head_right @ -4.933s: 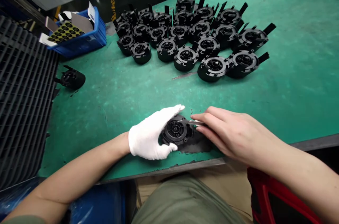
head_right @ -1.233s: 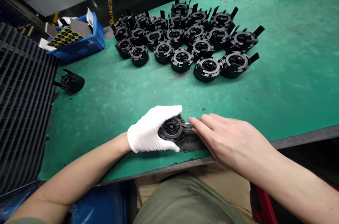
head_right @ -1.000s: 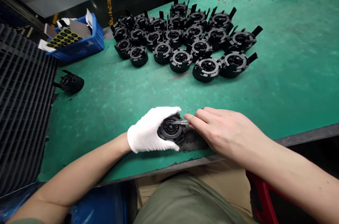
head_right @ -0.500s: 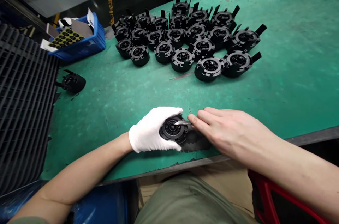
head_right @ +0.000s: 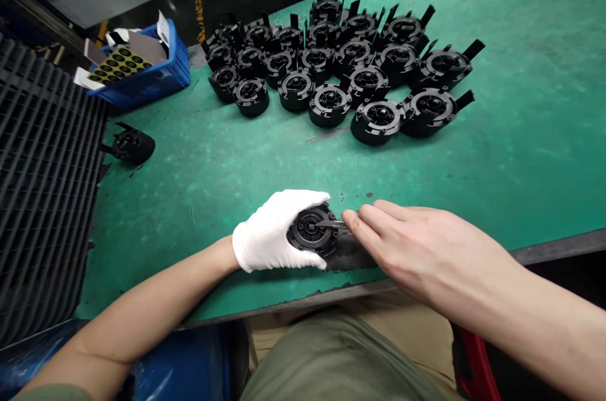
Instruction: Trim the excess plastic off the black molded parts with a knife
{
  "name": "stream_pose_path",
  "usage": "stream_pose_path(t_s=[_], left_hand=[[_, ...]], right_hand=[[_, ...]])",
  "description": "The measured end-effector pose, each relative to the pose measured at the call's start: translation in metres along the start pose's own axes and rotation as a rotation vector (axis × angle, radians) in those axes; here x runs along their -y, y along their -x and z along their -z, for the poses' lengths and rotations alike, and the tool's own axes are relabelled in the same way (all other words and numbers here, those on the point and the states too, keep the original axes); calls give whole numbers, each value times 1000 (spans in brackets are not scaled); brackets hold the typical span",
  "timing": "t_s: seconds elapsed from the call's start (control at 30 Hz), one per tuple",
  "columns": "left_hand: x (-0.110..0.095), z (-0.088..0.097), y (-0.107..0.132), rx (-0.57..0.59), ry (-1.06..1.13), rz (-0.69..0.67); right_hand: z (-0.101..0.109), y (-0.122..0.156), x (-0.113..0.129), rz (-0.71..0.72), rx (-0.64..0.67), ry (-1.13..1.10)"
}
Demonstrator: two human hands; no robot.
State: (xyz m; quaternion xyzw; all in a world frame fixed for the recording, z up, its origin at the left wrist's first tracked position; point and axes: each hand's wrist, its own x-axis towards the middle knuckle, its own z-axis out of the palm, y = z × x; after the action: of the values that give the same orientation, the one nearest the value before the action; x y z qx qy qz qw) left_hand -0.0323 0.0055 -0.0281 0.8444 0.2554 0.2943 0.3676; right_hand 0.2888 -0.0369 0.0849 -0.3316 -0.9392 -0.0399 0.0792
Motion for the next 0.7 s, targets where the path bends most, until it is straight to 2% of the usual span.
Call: stream_pose_path(t_s=[0.1,0.33,0.4,0.47,0.6,0.7], left_hand=[[-1,0,1,-8,4,-18],[0,-1,1,-52,-8,-49],[0,-2,0,-57,-14,-46],[-2,-2,0,-69,-37,-20],[-7,-1,0,-206,-145,50],[-10,1,-1,-229,-174,26]], right_hand=[[0,5,3,120,-1,51],[0,8,13,112,16,86],[-2,12,10,85,9,18],[-4,19,9,-2,-21,-66],[-18,33,20,-206,-92,-219],[-36,33,27,-224,-133,-265]])
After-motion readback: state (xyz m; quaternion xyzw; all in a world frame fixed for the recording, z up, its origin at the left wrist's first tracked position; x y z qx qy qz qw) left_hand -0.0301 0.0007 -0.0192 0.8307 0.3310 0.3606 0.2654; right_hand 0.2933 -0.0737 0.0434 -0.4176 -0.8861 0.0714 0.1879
